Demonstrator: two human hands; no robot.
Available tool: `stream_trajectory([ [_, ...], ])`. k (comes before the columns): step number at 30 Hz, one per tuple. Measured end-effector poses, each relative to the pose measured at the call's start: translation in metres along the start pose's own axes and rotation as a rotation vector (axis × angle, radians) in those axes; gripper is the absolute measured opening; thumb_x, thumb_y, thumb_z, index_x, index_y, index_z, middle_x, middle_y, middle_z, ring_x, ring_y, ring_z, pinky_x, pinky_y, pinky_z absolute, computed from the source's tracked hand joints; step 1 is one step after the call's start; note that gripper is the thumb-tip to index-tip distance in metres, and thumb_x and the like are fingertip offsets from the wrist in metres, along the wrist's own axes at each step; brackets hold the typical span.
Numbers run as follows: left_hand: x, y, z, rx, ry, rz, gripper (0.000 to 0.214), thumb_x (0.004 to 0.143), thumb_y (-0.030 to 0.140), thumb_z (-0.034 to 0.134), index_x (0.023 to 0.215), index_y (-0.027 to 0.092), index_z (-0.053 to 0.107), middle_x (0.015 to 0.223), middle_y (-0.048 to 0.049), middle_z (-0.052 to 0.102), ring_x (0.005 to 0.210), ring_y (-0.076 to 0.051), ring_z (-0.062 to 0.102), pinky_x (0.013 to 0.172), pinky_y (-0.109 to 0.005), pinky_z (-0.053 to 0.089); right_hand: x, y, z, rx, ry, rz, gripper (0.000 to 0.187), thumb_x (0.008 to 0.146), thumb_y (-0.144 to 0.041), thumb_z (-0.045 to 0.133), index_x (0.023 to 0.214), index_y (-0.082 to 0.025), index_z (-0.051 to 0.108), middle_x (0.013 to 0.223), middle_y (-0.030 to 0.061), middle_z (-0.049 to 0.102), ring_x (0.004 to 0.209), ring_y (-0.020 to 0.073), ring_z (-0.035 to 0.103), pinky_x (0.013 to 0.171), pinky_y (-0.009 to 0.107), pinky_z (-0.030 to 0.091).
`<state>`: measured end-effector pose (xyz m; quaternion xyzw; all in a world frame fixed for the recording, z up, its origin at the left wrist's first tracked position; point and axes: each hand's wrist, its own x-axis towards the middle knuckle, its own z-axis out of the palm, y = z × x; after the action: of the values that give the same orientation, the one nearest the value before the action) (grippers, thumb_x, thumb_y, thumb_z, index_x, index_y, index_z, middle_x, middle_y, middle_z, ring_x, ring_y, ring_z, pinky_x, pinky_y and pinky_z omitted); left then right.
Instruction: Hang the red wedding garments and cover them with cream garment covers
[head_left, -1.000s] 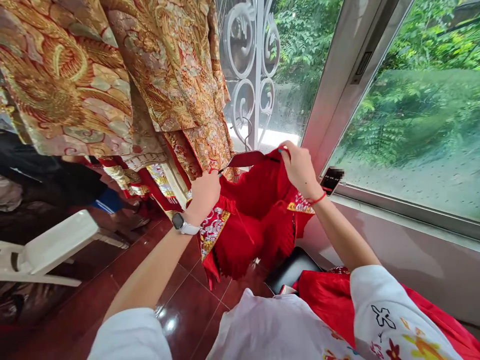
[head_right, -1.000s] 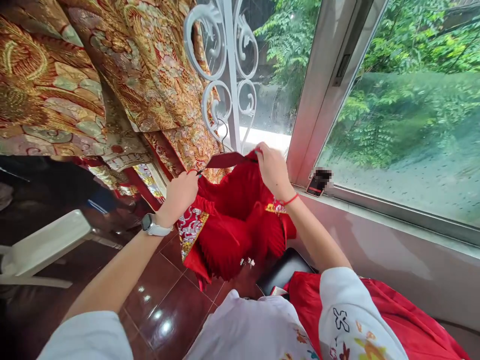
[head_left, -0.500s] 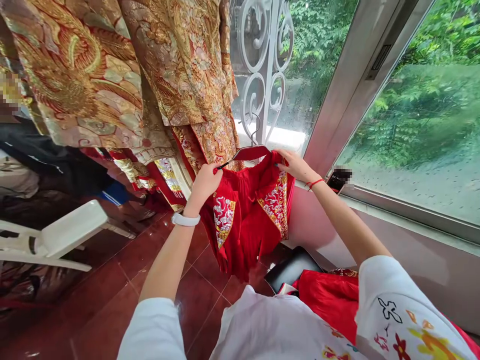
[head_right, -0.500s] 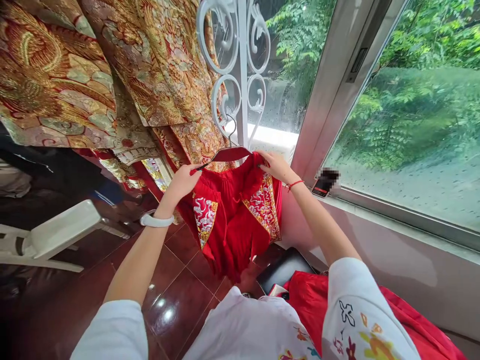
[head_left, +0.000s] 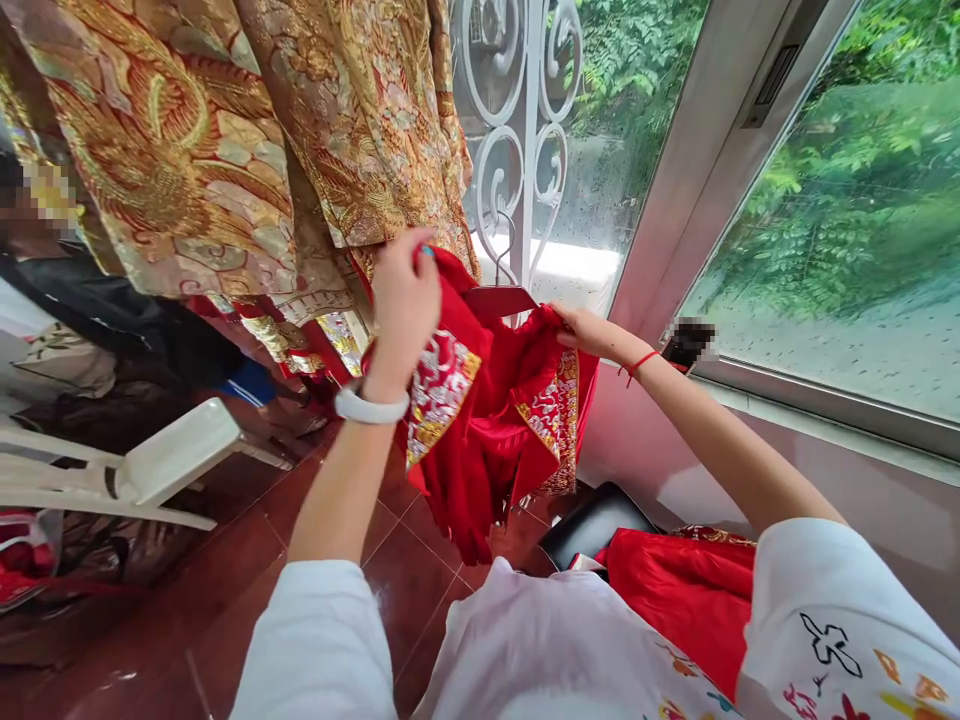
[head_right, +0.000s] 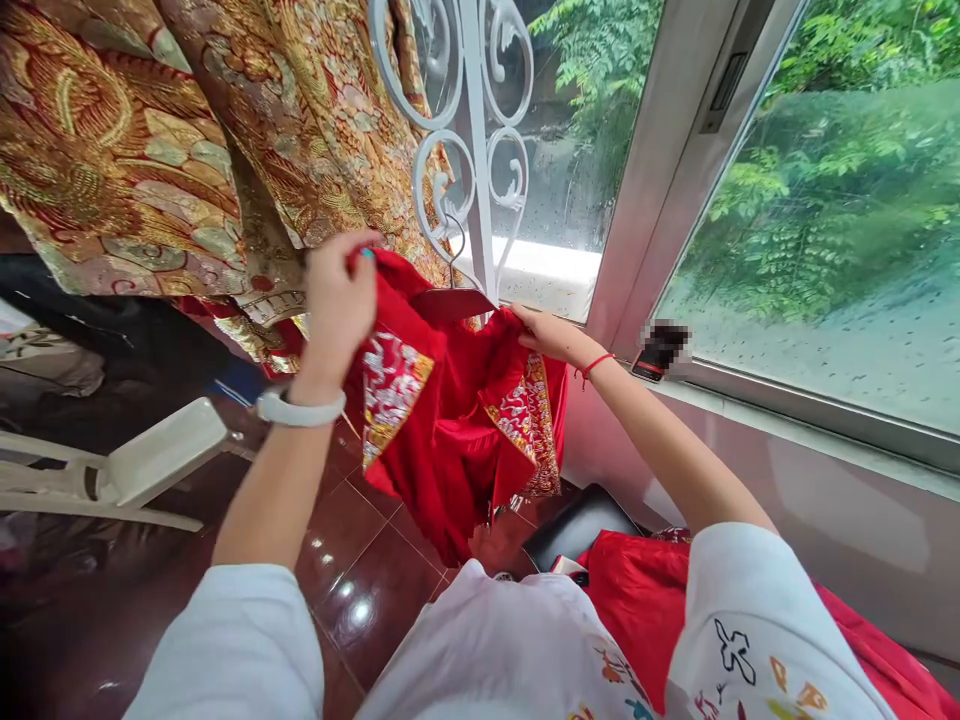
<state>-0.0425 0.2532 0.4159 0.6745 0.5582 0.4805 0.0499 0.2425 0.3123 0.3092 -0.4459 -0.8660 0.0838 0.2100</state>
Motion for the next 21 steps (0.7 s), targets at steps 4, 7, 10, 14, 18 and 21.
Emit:
stream_trajectory([
  [4, -0.059, -0.01, 0.055, 0.125, -0.172, 0.048, 0.059, 0.094, 0.015, 0.052, 0.152, 0.016, 0.037, 0.157, -0.0229, 0.035, 0.107, -0.028, 0.068, 0.092, -0.043, 0.057, 0.003, 0.005, 0.005, 0.037, 0.047, -0.022, 0.048, 0.086, -0.026, 0.053, 0.134, -0.018, 0.047, 0.077, 0.0013, 0.059, 0.068, 0.0195, 0.049, 0.074, 0.039, 0.048],
  [7, -0.078, -0.046, 0.072, 0.129, -0.173, 0.122, 0.072, 0.094, 0.007, 0.039, 0.16, 0.021, 0.015, 0.166, -0.0242, 0.013, 0.106, -0.028, 0.069, 0.08, -0.04, 0.059, -0.002, 0.009, 0.015, 0.014, 0.227, -0.064, 0.053, 0.083, -0.029, 0.057, 0.135, -0.02, 0.046, 0.112, 0.0115, 0.06, 0.101, 0.0285, 0.054, 0.098, 0.054, 0.045],
  [10, -0.076, -0.07, 0.069, 0.142, -0.126, 0.159, 0.07, 0.095, 0.01, 0.036, 0.16, 0.023, 0.013, 0.166, -0.0213, 0.018, 0.119, -0.032, 0.063, 0.072, -0.036, 0.059, -0.021, 0.006, 0.045, 0.102, 0.605, 0.059, 0.048, 0.086, -0.03, 0.054, 0.132, -0.022, 0.047, 0.126, 0.0135, 0.051, 0.119, 0.0304, 0.048, 0.108, 0.057, 0.039],
  [14, -0.071, -0.073, 0.06, 0.201, -0.082, 0.151, 0.066, 0.095, 0.017, 0.045, 0.158, 0.022, 0.024, 0.164, -0.0176, 0.029, 0.119, -0.033, 0.062, 0.073, -0.04, 0.061, -0.058, -0.005, 0.11, 0.272, 1.044, 0.491, 0.026, 0.09, -0.034, 0.046, 0.111, -0.02, 0.053, 0.109, 0.0109, 0.055, 0.101, 0.0252, 0.052, 0.096, 0.048, 0.046],
  [18, -0.061, -0.074, 0.049, 0.283, -0.013, 0.163, 0.056, 0.091, 0.024, 0.06, 0.146, 0.021, 0.048, 0.153, -0.014, 0.049, 0.115, -0.033, 0.062, 0.093, -0.05, 0.057, -0.081, -0.004, 0.132, 0.361, 0.763, 0.459, 0.018, 0.087, -0.039, 0.051, 0.081, -0.022, 0.05, 0.083, 0.0048, 0.056, 0.081, 0.021, 0.05, 0.08, 0.039, 0.046],
  [21, -0.042, -0.083, 0.044, 0.313, 0.002, 0.224, 0.047, 0.087, 0.035, 0.069, 0.131, 0.019, 0.061, 0.139, -0.0135, 0.061, 0.129, -0.036, 0.052, 0.113, -0.058, 0.042, -0.083, 0.012, 0.094, 0.361, 0.822, 0.304, 0.015, 0.093, -0.036, 0.046, 0.087, -0.022, 0.049, 0.08, 0.0018, 0.054, 0.073, 0.0169, 0.047, 0.07, 0.031, 0.043],
])
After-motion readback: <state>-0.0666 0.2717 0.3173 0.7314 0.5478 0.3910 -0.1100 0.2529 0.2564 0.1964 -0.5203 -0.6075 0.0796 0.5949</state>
